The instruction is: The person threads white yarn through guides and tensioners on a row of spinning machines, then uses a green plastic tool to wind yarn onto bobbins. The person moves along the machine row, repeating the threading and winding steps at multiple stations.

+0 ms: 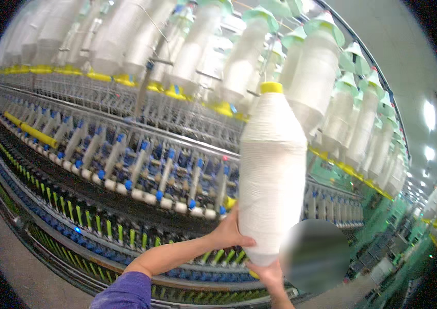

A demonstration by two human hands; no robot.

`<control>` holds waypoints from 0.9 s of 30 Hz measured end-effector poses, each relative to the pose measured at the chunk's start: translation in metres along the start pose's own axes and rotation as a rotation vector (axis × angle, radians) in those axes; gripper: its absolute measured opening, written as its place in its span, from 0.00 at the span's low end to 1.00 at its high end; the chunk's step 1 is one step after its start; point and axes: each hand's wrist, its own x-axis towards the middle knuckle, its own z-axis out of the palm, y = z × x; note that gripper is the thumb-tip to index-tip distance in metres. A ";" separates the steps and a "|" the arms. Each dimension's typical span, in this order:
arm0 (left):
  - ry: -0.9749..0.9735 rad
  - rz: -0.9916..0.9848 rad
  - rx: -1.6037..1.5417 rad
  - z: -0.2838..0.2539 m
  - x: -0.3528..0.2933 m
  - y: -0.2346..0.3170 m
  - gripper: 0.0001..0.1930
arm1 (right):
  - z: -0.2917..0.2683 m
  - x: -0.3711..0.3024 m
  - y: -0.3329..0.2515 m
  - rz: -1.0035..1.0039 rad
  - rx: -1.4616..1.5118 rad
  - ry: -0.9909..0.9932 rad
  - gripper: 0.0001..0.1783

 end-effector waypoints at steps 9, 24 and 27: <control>0.300 0.622 0.895 -0.101 0.086 0.147 0.46 | 0.212 0.140 -0.105 -0.385 0.551 -0.195 0.28; 0.583 1.210 1.136 -0.147 0.225 0.219 0.13 | 0.245 0.268 -0.166 -0.384 0.603 -0.191 0.21; 0.607 1.384 1.408 -0.155 0.272 0.234 0.11 | 0.251 0.271 -0.164 -0.444 0.509 -0.087 0.27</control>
